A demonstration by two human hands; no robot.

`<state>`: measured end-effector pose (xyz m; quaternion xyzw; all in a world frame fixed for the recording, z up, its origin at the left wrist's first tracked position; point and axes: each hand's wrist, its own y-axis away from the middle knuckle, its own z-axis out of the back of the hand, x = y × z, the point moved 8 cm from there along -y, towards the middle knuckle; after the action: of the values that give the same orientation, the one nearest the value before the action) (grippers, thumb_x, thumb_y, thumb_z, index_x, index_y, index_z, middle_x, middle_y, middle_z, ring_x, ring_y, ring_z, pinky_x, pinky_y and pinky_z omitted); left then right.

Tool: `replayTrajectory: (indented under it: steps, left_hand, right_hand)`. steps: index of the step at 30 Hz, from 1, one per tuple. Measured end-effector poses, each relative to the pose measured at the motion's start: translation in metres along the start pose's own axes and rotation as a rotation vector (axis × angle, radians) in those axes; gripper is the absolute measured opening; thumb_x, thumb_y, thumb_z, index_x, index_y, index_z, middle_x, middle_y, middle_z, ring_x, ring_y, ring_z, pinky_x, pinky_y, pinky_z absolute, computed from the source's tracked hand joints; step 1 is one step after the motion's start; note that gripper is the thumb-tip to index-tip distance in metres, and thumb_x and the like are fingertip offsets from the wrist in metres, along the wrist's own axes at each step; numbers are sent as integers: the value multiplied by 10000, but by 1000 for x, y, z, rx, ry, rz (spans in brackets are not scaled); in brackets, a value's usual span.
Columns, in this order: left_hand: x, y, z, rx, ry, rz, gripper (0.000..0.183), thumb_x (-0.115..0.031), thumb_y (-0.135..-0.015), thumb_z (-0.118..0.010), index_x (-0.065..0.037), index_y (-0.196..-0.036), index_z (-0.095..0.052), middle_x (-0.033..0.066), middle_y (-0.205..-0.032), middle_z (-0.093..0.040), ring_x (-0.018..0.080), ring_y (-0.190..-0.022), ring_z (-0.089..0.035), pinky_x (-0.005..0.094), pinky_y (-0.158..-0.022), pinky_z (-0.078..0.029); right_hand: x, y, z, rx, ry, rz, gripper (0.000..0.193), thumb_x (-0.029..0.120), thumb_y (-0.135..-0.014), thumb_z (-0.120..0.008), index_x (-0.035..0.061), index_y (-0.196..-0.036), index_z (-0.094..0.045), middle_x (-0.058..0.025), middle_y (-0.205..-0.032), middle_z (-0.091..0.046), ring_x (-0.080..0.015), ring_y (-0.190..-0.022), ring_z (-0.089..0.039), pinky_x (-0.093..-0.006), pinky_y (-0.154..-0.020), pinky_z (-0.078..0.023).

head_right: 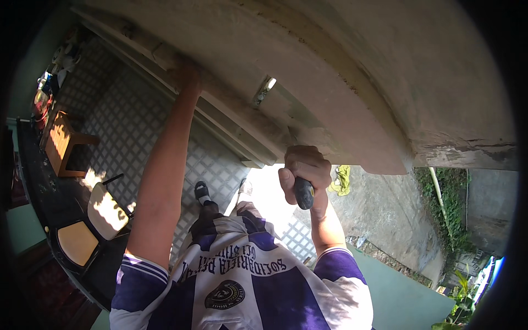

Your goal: Repairing a recessed section of a wall using a putty knife and filler material.

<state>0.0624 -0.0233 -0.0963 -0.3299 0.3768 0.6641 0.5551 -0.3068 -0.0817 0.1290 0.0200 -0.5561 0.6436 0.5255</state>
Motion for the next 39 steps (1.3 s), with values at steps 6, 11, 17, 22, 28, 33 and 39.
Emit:
replayTrajectory:
  steps: [6, 11, 17, 22, 28, 33, 39]
  left_hand:
    - [12, 7, 7, -59, 302, 220, 783, -572, -981, -428, 100, -1363, -303, 405, -1279, -472, 561, -1171, -525, 615, -969, -466]
    - [1, 16, 12, -23, 338, 241, 833, -628, -959, -432, 80, -1373, -284, 387, -1284, -505, 545, -1165, -541, 603, -989, -459]
    - [1, 19, 15, -45, 345, 259, 804, -624, -961, -431, 63, -1359, -303, 403, -1269, -513, 549, -1161, -545, 614, -979, -460]
    - [1, 16, 17, -64, 296, 216, 797, -629, -956, -442, 61, -1333, -310, 415, -1257, -504, 552, -1140, -555, 615, -957, -475]
    - [-1, 17, 16, -49, 299, 186, 835, -643, -949, -449, 77, -1340, -292, 420, -1274, -483, 556, -1136, -553, 601, -943, -491]
    - [0, 18, 20, -33, 305, 205, 871, -666, -942, -444, 82, -1358, -280, 415, -1283, -479, 552, -1158, -540, 598, -947, -490]
    - [-1, 17, 13, -25, 251, 219, 891, -681, -943, -424, 69, -1397, -264, 405, -1296, -476, 535, -1168, -543, 598, -933, -496]
  right_hand:
    - [18, -1, -5, -12, -52, 56, 342, 43, -875, -623, 35, -569, -472, -49, -503, -428, -193, -404, -414, -305, -428, -326]
    - [9, -1, -6, 6, 73, 36, 372, 100, -880, -567, 30, -540, -433, -47, -474, -405, -172, -377, -401, -269, -409, -322]
    - [-10, -1, -13, 38, 10, -70, 312, 32, -838, -629, 37, -576, -460, -76, -529, -437, -223, -436, -443, -319, -437, -337]
    - [17, -5, -9, 4, -74, 84, 299, 34, -840, -638, 43, -587, -477, -51, -519, -441, -208, -435, -433, -313, -441, -339]
    - [16, -10, -6, -10, -106, 64, 333, 60, -864, -656, 47, -579, -483, -44, -515, -440, -195, -414, -422, -309, -432, -333]
    - [11, -21, -17, 58, 17, 31, 357, 61, -869, -648, 37, -561, -470, -47, -502, -439, -183, -411, -429, -304, -434, -350]
    - [-26, -16, -18, -113, 95, 9, 299, 30, -837, -648, 40, -588, -482, -56, -530, -470, -191, -439, -481, -296, -437, -357]
